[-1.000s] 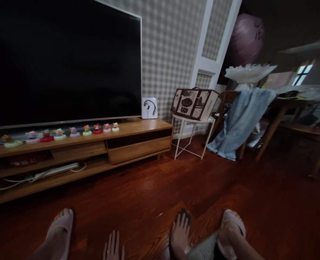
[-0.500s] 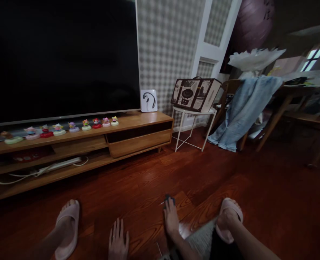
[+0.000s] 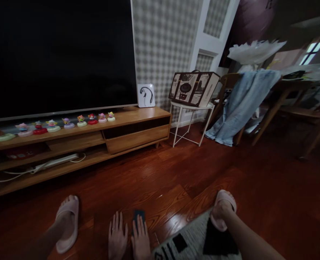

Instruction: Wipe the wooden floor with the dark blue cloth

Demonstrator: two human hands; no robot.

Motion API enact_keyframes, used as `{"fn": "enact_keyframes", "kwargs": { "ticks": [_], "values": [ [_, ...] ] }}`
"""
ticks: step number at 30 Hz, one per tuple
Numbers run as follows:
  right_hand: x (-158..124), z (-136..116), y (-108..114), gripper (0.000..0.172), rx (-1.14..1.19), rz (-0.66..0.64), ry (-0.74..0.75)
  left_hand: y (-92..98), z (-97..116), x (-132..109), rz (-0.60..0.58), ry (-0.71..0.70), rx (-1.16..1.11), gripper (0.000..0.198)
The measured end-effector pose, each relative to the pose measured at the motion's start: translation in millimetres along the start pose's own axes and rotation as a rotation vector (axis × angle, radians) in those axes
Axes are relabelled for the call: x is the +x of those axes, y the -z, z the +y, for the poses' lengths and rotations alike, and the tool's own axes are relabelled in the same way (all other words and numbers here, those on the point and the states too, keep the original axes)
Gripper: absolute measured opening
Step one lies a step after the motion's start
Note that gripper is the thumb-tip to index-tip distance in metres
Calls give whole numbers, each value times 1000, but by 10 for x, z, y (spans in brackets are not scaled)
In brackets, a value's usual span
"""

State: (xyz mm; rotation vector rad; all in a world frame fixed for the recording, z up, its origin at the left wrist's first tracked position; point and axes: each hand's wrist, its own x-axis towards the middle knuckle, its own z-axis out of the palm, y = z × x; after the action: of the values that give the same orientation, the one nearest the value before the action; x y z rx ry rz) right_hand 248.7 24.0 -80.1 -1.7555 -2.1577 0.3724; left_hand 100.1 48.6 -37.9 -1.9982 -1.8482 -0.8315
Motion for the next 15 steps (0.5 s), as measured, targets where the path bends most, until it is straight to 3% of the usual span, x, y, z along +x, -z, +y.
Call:
{"fn": "enact_keyframes", "kwargs": {
  "ticks": [2, 4, 6, 11, 13, 15],
  "values": [
    [10, -83, -18, 64, 24, -68, 124, -53, -27, -20, -2, -16, 4, 69],
    [107, 33, 170, 62, 23, -64, 134, -96, -40, -27, -1, 9, 1, 69],
    [254, 322, 509, 58, -3, -5, -7, -119, -35, -22, 17, 43, -9, 69],
    [423, 1355, 1339, 60, -138, 162, -512, -106, -7, -15, 27, 60, -49, 69],
    [375, 1642, 1459, 62, -166, 221, -564, -96, -7, -22, 6, 63, -64, 69],
    [329, 1742, 1441, 64, -176, 291, -577, -90, -11, -30, -10, 61, -67, 69]
  ]
}}
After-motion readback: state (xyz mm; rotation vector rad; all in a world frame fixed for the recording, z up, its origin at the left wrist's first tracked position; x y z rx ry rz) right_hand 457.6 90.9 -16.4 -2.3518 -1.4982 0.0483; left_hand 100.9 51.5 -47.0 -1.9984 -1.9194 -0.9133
